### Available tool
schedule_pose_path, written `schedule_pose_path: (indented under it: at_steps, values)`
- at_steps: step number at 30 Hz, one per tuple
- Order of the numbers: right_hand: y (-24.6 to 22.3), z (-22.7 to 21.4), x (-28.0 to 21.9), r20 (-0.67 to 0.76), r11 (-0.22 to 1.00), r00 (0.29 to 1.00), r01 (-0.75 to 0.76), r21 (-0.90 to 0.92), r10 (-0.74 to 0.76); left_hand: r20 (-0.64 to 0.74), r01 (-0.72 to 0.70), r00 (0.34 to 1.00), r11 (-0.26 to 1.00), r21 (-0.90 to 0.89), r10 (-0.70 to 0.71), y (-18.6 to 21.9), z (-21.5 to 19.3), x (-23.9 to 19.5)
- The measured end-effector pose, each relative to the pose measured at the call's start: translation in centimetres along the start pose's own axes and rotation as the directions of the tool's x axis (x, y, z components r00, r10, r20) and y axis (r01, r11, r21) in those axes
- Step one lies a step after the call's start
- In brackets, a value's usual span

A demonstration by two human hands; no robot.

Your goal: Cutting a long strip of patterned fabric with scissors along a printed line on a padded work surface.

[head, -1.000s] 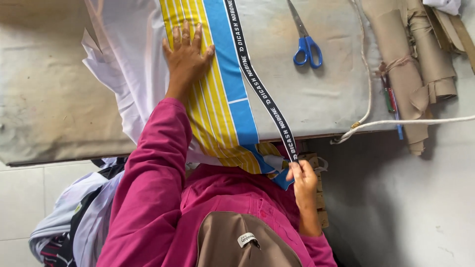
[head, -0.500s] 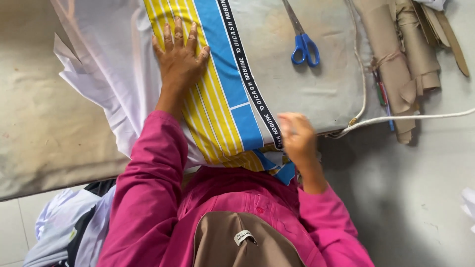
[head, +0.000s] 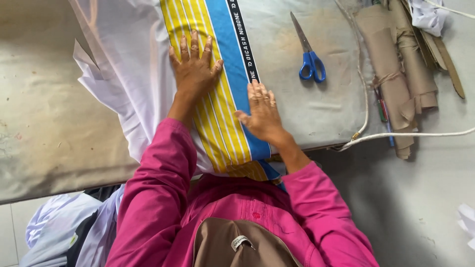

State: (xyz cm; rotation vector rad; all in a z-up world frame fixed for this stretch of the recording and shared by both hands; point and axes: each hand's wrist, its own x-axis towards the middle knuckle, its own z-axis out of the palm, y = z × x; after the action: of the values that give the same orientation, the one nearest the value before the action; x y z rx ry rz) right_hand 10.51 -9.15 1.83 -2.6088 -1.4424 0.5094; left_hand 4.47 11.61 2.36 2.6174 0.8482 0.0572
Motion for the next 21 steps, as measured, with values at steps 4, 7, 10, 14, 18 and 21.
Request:
schedule_pose_path:
  at_steps: [4, 7, 10, 14, 18, 21]
  values:
    - [12.8, 2.2, 3.1, -0.727, 0.977, 0.673, 0.213, 0.016, -0.135, 0.042, 0.022, 0.999, 1.0, -0.004, -0.022, 0.6, 0.5, -0.1]
    - [17.6, 0.1, 3.9, -0.843, 0.989, 0.535, -0.145, -0.018, 0.063, -0.034, -0.005, 0.999, 0.999, 0.034, 0.007, 1.3, 1.5, 0.0]
    - [18.5, -1.6, 4.3, -0.675, 0.933, 0.691, -0.359, -0.009, 0.259, -0.011, -0.062, 0.998, 0.995, 0.073, 0.063, 2.0, 1.8, -0.2]
    - [15.0, -6.2, 4.1, -0.181, 0.821, 0.808, -0.57, -0.002, 0.561, -0.028, -0.065, 0.997, 0.995, 0.069, 0.067, 1.7, 2.5, -0.3]
    - [13.6, -8.0, 1.6, 0.45, 0.041, 0.802, -0.504, 0.863, 0.393, -0.072, -0.06, 0.995, 0.995, 0.082, 0.066, 1.6, 2.7, 0.0]
    - [9.4, -6.9, -3.7, 0.457, -0.038, 0.86, -0.461, 0.887, 0.227, -0.093, -0.047, 0.994, 0.997, 0.057, 0.052, 1.4, 2.6, 0.0]
